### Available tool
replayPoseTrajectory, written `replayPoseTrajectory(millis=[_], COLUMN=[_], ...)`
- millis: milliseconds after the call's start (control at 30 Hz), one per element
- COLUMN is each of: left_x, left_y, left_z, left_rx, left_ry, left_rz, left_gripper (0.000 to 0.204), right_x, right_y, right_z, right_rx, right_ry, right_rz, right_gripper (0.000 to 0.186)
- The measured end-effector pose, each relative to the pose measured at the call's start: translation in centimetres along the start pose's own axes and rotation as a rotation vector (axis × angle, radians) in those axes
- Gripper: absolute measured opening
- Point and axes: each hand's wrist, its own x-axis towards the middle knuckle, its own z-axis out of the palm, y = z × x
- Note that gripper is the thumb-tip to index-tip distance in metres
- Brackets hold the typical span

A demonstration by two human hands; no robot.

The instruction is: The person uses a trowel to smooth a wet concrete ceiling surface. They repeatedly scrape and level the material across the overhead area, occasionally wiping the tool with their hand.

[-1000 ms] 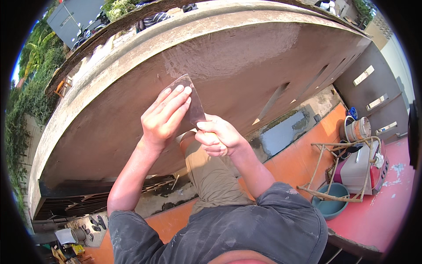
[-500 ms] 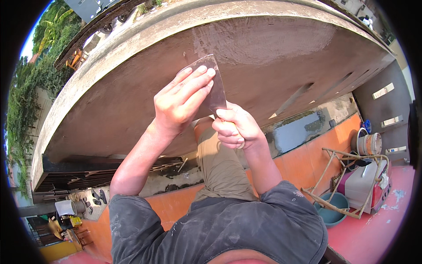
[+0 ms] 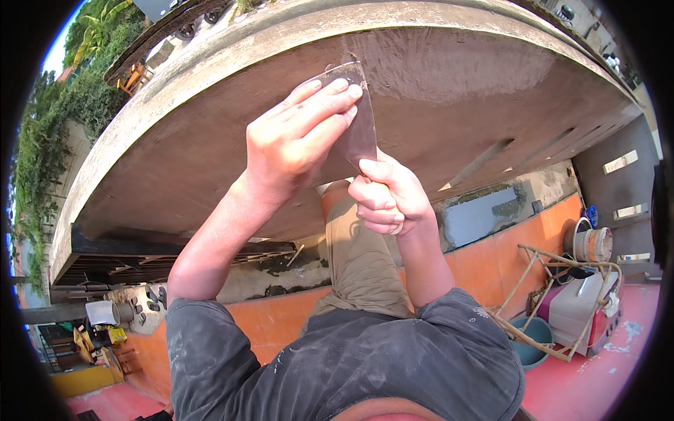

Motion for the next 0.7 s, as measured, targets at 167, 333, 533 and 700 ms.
replayPoseTrajectory(millis=[167, 333, 533, 700], left_x=[1.2, 0.1, 1.9, 2.4], left_y=[-0.7, -0.4, -0.8, -1.0], left_z=[-0.5, -0.5, -1.3, -1.2], left_rx=[0.008, -0.065, -0.04, -0.026], left_ry=[0.029, -0.013, 0.052, 0.045], left_rz=[0.019, 0.02, 0.014, 0.018], left_gripper=[0.014, 0.017, 0.014, 0.022], right_x=[0.7, -0.4, 0.2, 0.9], right_y=[-0.8, 0.6, -0.1, -0.7], right_z=[1.2, 1.6, 2.8, 2.7], right_rx=[0.002, -0.026, 0.026, 0.01], right_ry=[-0.038, 0.041, -0.036, -0.034], right_rz=[-0.003, -0.025, 0.0, -0.014], right_gripper=[0.035, 0.036, 0.037, 0.039])
